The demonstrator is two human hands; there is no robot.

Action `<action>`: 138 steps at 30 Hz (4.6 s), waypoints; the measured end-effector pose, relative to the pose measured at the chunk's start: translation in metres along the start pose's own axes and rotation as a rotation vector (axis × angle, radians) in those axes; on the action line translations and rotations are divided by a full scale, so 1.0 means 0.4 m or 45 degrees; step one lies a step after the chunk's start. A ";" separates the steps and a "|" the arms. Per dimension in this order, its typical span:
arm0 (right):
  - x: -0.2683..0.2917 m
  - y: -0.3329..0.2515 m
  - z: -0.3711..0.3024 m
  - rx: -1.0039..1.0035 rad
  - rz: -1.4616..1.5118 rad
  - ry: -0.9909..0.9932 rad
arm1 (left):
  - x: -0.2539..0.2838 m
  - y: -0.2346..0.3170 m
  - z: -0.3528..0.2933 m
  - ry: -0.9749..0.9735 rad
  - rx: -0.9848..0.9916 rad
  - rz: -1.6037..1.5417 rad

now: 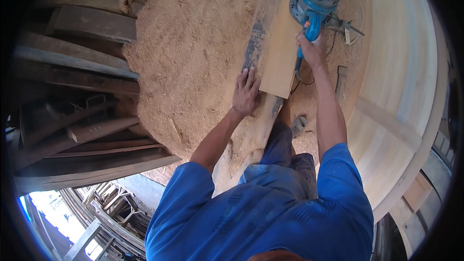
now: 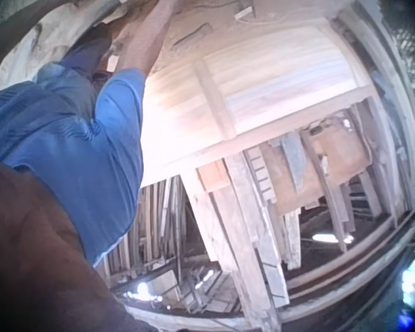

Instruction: The person uses a handheld electric router to shape the edge of a long wooden plank on a workbench. After routing, the person lifts the plank, inspects the edge, and places it with other finished pieces. The person then picks up another plank and begins routing its edge.

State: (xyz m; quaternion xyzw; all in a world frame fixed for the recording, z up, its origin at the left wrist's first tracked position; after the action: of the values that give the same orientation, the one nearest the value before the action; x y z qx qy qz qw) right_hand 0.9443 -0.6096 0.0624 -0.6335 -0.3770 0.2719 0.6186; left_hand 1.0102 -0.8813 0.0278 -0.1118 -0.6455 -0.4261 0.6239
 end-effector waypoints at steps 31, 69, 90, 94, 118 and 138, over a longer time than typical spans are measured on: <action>-0.074 -0.022 -0.758 0.046 0.044 -0.156 | -0.024 -0.025 0.007 -0.014 0.036 0.096; -0.042 -0.052 -0.398 0.140 -0.034 -0.011 | -0.014 -0.022 0.007 0.053 0.015 0.082; -0.044 -0.016 -0.414 0.193 -0.001 0.009 | -0.012 -0.012 0.013 0.053 -0.013 0.186; -0.034 -0.038 -0.108 0.019 -0.115 -0.037 | -0.016 -0.027 0.004 -0.026 0.036 0.085; -0.070 -0.014 -0.776 -0.020 0.155 -0.143 | -0.031 -0.024 0.011 -0.125 0.057 0.169; -0.054 0.007 -0.227 0.124 0.141 -0.101 | -0.041 -0.029 0.013 -0.178 0.094 0.111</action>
State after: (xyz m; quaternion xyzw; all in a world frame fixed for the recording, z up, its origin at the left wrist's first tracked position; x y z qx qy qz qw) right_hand 1.0059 -0.6794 0.0647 -0.6114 -0.3517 0.3485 0.6172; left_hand 1.0020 -0.8785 0.0091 -0.1461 -0.6973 -0.3657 0.5990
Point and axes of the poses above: each hand's wrist, its own z-axis towards the middle knuckle, its own x-axis out of the back of the hand, y = z × x, the point moved 10 cm from there along z, towards the middle knuckle, and after that the axes turned 1 degree about y, right-handed, at the moved point
